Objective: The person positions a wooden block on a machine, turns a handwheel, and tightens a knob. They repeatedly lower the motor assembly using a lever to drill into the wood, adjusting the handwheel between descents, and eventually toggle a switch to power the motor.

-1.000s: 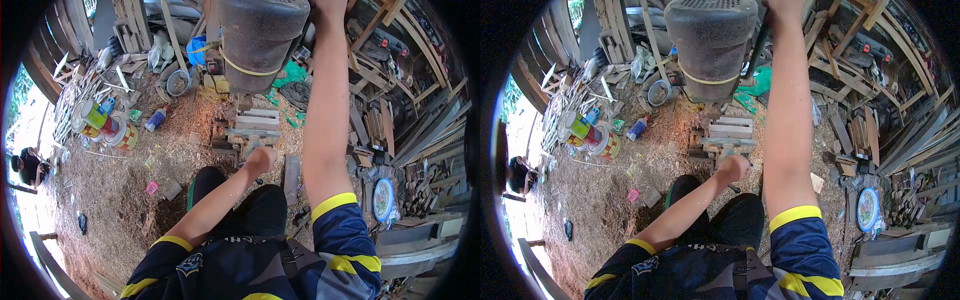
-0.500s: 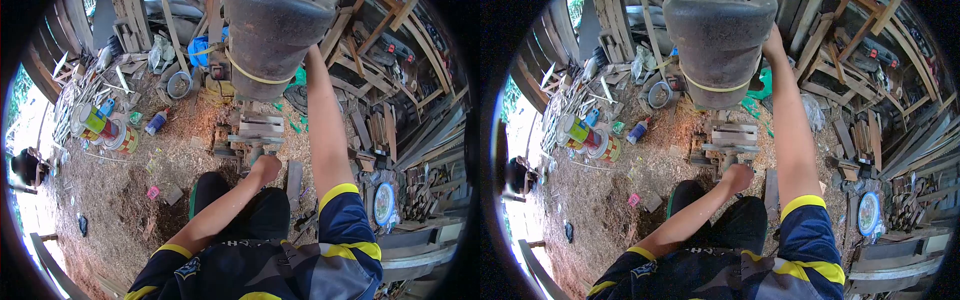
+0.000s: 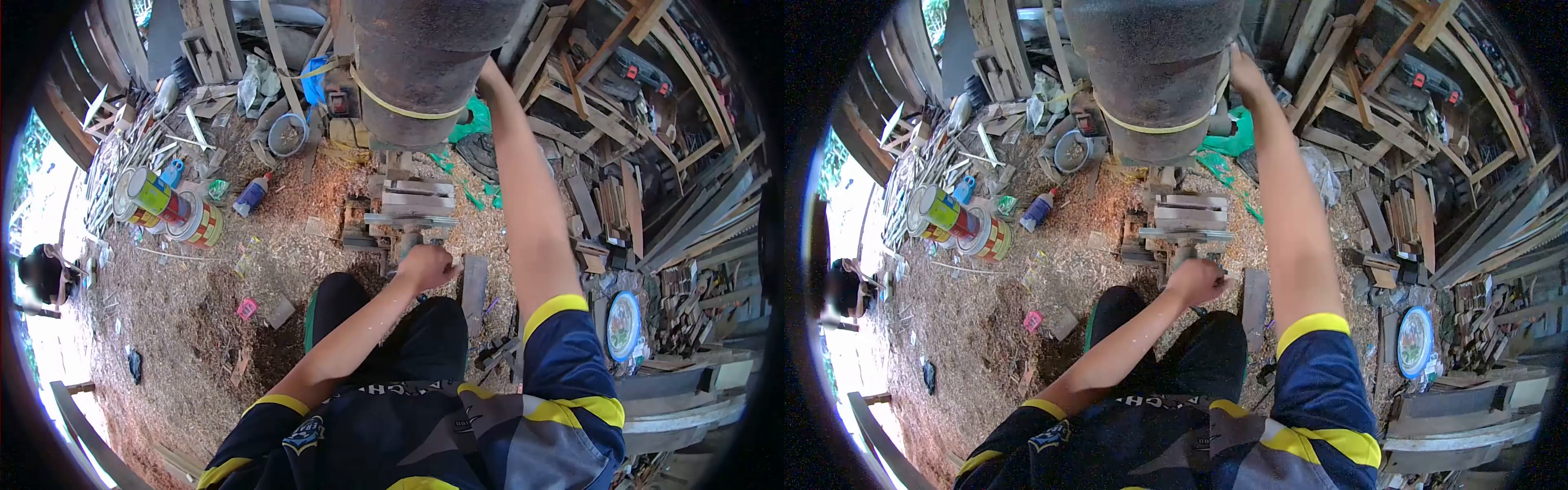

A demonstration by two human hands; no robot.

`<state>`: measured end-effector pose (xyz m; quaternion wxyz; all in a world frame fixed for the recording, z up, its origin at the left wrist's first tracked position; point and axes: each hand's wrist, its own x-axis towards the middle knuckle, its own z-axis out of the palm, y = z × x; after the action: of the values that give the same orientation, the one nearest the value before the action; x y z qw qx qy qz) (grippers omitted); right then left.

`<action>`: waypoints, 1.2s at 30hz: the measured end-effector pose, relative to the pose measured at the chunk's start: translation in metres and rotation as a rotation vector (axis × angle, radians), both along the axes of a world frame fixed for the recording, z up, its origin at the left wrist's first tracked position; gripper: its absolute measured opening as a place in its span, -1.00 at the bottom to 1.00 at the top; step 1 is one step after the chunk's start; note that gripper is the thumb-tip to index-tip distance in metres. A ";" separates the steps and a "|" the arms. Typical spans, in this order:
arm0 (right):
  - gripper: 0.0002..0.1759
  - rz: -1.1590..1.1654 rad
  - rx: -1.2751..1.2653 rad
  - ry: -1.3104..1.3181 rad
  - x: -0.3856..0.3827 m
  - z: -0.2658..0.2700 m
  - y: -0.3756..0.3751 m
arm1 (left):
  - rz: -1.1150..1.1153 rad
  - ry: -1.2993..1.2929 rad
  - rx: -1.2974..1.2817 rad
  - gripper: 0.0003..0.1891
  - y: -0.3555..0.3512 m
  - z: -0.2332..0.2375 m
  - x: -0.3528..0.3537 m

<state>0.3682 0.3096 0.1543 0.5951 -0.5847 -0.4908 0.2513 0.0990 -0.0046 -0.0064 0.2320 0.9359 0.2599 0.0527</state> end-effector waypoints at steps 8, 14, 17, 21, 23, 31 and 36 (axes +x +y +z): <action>-0.55 -0.478 -0.084 0.073 -0.037 -0.208 -0.287 | 0.562 -0.766 0.036 -0.66 -0.004 -0.022 -0.057; -0.45 -0.239 -0.780 0.121 -0.091 -0.303 -0.370 | 0.582 -0.830 -0.107 -0.58 -0.004 -0.054 -0.050; -0.51 0.056 -0.868 0.208 -0.081 -0.334 -0.373 | 0.614 -0.845 -0.136 -0.55 -0.001 -0.055 -0.052; -0.59 0.461 -1.005 0.639 -0.063 -0.307 -0.358 | 0.614 -0.870 -0.137 -0.54 0.000 -0.064 -0.053; -0.64 0.681 -1.139 0.766 -0.050 -0.313 -0.347 | 0.554 -0.844 -0.186 -0.54 0.001 -0.062 -0.054; -0.62 0.592 -1.124 0.851 -0.051 -0.329 -0.342 | 0.490 -0.890 -0.135 -0.57 0.003 -0.053 -0.056; -0.69 0.426 -1.041 0.814 -0.059 -0.335 -0.355 | 0.477 -0.926 -0.149 -0.52 0.002 -0.062 -0.057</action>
<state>0.3089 -0.0454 -0.1806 0.3117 -0.5441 -0.1483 0.7647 0.0424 -0.0023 -0.0685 0.3703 0.7102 0.3389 0.4935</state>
